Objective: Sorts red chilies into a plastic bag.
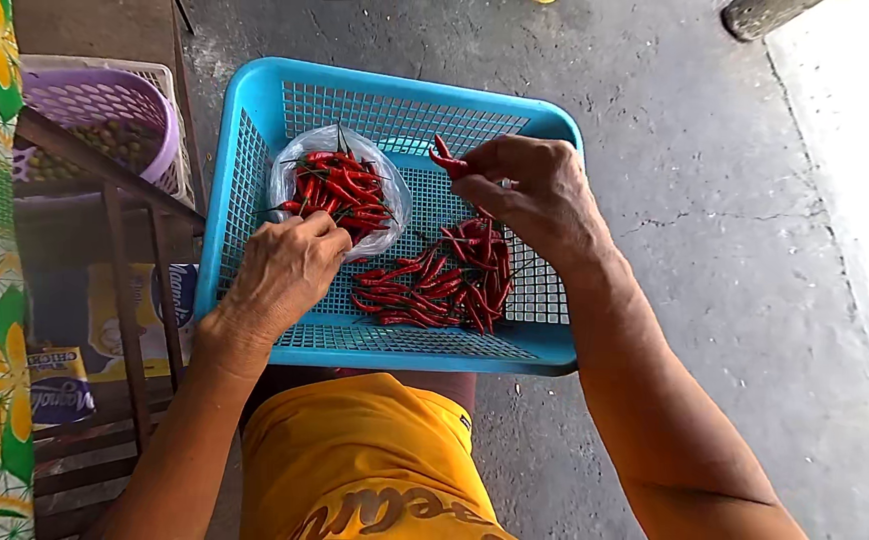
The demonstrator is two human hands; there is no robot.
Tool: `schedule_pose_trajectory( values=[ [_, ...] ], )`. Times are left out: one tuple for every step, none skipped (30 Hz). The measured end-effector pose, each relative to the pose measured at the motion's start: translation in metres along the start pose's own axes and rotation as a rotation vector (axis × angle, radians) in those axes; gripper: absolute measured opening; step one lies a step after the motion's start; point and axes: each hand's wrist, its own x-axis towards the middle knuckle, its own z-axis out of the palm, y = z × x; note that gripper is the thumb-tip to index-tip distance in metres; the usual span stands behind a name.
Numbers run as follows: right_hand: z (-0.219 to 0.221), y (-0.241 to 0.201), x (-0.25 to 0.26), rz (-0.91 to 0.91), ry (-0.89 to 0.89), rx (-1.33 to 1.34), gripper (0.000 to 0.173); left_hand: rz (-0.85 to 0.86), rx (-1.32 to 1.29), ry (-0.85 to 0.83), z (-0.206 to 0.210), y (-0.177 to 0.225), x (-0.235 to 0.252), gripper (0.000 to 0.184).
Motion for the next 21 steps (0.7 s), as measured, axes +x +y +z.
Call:
schedule_pose_trajectory(
  values=[
    [0.002,-0.007,0.002,-0.062,0.027,-0.007,0.022,0.010,0.002,-0.001,0.001,0.000,0.000,0.010],
    [0.004,-0.015,0.005,-0.131,0.047,-0.031,0.022,0.019,0.005,0.004,0.000,0.000,0.000,0.011],
    [0.006,-0.024,0.008,-0.199,0.046,-0.063,0.023,0.027,0.008,0.014,0.000,-0.001,0.001,0.012],
    [0.005,-0.032,0.011,-0.255,0.007,-0.098,0.026,0.030,0.011,0.027,-0.001,-0.001,0.001,0.013],
    [0.001,-0.038,0.015,-0.288,-0.056,-0.122,0.034,0.031,0.013,0.042,-0.001,0.000,0.002,0.015],
    [-0.005,-0.040,0.019,-0.299,-0.112,-0.147,0.040,0.029,0.013,0.059,-0.002,0.000,0.003,0.016],
    [-0.012,-0.038,0.024,-0.295,-0.138,-0.171,0.040,0.025,0.008,0.072,-0.003,0.000,0.003,0.017],
    [-0.020,-0.033,0.028,-0.270,-0.142,-0.200,0.035,0.021,0.008,0.082,-0.003,0.000,0.003,0.017],
    [-0.028,-0.026,0.030,-0.204,-0.143,-0.244,0.029,0.019,0.007,0.089,-0.003,0.000,0.004,0.017],
    [-0.034,-0.018,0.032,-0.114,-0.155,-0.295,0.025,0.018,0.010,0.093,-0.003,0.000,0.005,0.017],
    [-0.036,-0.007,0.032,-0.020,-0.178,-0.354,0.023,0.018,0.016,0.094,-0.003,0.000,0.005,0.017],
    [-0.035,0.005,0.032,0.068,-0.218,-0.421,0.021,0.021,0.019,0.092,-0.002,-0.001,0.006,0.017],
    [-0.030,0.016,0.029,0.140,-0.262,-0.478,0.020,0.027,0.019,0.091,-0.002,-0.002,0.007,0.017],
    [-0.024,0.025,0.026,0.198,-0.311,-0.517,0.019,0.029,0.019,0.089,-0.002,-0.002,0.008,0.017],
    [-0.016,0.032,0.022,0.253,-0.359,-0.542,0.019,0.030,0.020,0.088,-0.002,-0.003,0.008,0.017],
    [-0.008,0.035,0.019,0.304,-0.403,-0.574,0.020,0.031,0.022,0.088,-0.002,-0.003,0.009,0.017],
    [0.000,0.036,0.017,0.348,-0.435,-0.602,0.022,0.032,0.023,0.086,-0.002,-0.003,0.008,0.017],
    [0.005,0.036,0.015,0.379,-0.449,-0.618,0.025,0.035,0.026,0.087,-0.002,-0.002,0.008,0.018],
    [0.007,0.036,0.014,0.391,-0.451,-0.608,0.028,0.037,0.028,0.086,-0.002,-0.002,0.007,0.018],
    [0.007,0.039,0.014,0.378,-0.443,-0.563,0.029,0.034,0.030,0.084,-0.002,-0.002,0.006,0.018],
    [0.006,0.045,0.014,0.341,-0.425,-0.482,0.029,0.027,0.030,0.081,-0.003,-0.002,0.005,0.018]
  ],
)
